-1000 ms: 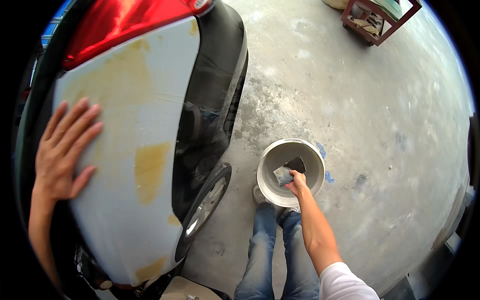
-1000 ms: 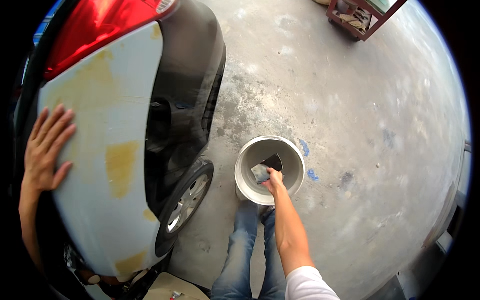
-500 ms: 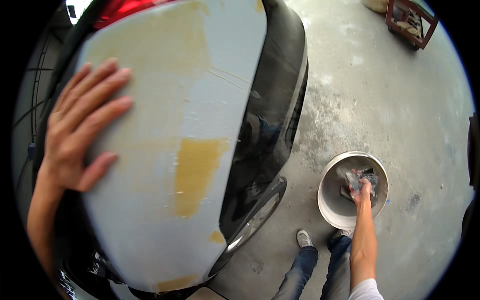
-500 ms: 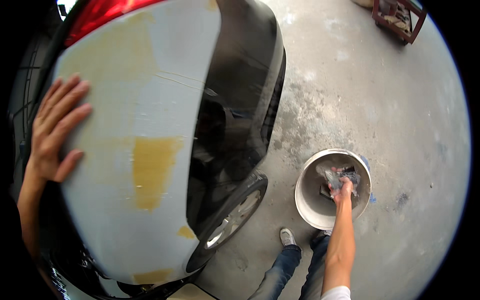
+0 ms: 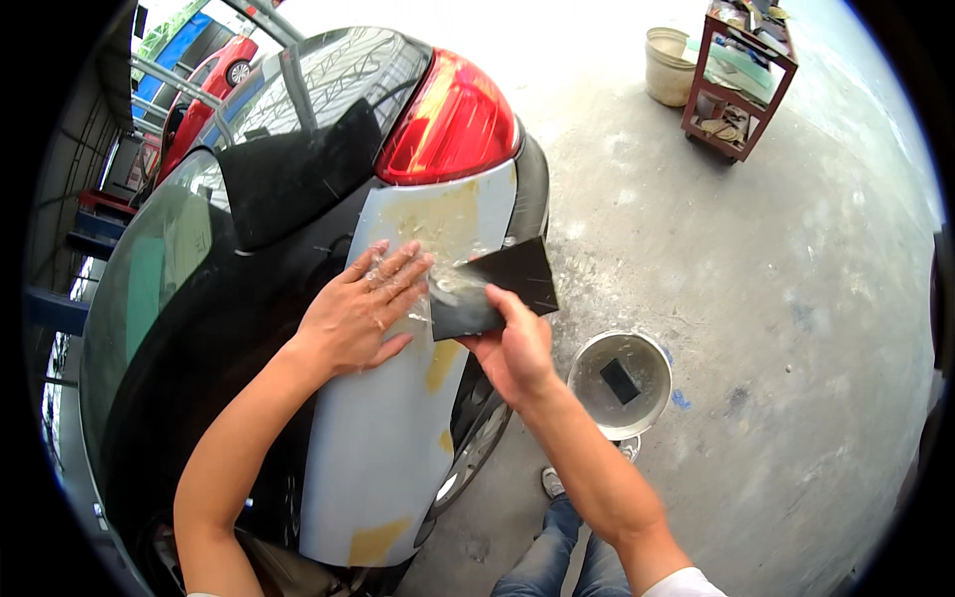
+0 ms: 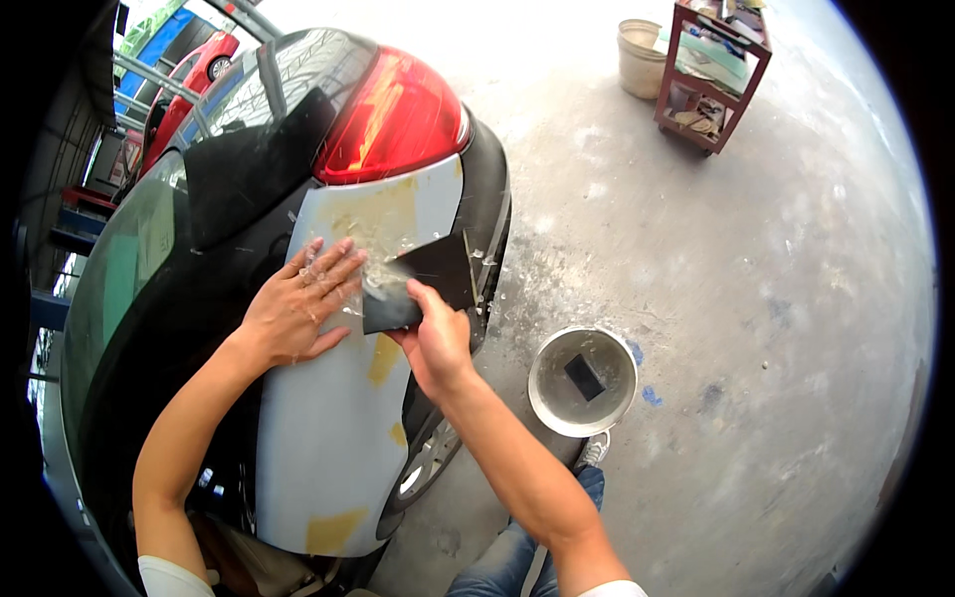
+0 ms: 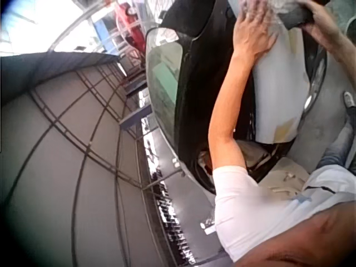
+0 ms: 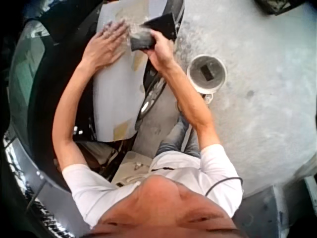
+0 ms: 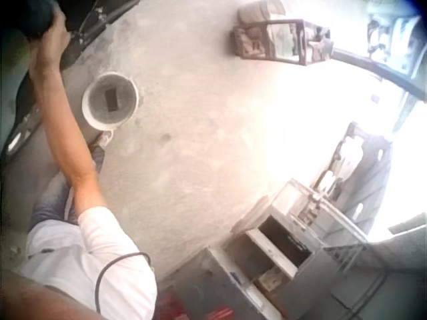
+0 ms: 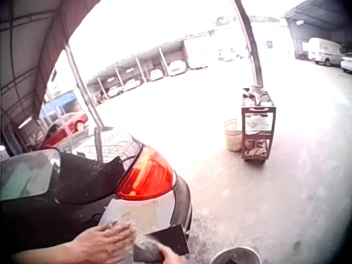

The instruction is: The person sands the rear bumper of a car using a sanding block. They repeatedly dip the sanding block into a bucket of water and rub it against the car's surface to smooth the area.

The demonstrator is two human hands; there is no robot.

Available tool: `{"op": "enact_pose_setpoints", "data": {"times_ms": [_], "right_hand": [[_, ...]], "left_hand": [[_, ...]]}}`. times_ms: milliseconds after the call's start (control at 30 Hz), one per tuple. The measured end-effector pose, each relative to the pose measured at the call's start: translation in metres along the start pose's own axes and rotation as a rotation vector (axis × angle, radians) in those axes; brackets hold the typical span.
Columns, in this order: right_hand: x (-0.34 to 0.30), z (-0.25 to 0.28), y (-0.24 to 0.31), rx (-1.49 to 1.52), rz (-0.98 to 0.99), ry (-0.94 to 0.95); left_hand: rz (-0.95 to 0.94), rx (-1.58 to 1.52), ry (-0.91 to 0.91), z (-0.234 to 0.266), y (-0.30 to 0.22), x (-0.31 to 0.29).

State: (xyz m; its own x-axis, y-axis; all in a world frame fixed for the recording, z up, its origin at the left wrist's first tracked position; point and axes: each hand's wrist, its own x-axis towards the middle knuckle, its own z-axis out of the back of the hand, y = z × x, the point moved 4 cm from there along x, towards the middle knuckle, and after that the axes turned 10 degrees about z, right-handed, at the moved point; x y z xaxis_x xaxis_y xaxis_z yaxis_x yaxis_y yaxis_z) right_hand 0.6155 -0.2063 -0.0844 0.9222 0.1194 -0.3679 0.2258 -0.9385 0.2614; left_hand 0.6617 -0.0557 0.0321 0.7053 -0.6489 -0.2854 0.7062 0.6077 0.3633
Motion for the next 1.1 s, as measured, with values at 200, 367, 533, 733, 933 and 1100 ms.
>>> {"op": "enact_pose_setpoints", "data": {"times_ms": [200, 367, 533, 733, 933, 1100], "right_hand": [[-0.007, 0.001, -0.018, -0.374, 0.362, 0.01], [0.01, -0.045, -0.031, -1.31, 1.016, 0.35], [0.012, -0.057, -0.094, -1.397, 1.134, 0.313], [0.047, -0.067, -0.062, -1.423, 1.152, 0.214], [0.041, -0.041, -0.062, -1.465, 1.197, 0.346], [0.039, -0.056, -0.072, -1.4, 1.155, 0.179]], "left_hand": [[0.067, 0.033, -0.119, -0.002, 0.016, 0.021], [0.306, 0.004, -0.118, 0.005, 0.01, -0.06], [0.364, 0.09, -0.127, 0.002, 0.003, -0.06], [0.37, 0.025, -0.11, 0.002, 0.003, -0.062], [0.358, 0.004, -0.094, 0.001, -0.001, -0.055], [0.359, 0.04, -0.058, -0.003, -0.001, -0.057]]}}
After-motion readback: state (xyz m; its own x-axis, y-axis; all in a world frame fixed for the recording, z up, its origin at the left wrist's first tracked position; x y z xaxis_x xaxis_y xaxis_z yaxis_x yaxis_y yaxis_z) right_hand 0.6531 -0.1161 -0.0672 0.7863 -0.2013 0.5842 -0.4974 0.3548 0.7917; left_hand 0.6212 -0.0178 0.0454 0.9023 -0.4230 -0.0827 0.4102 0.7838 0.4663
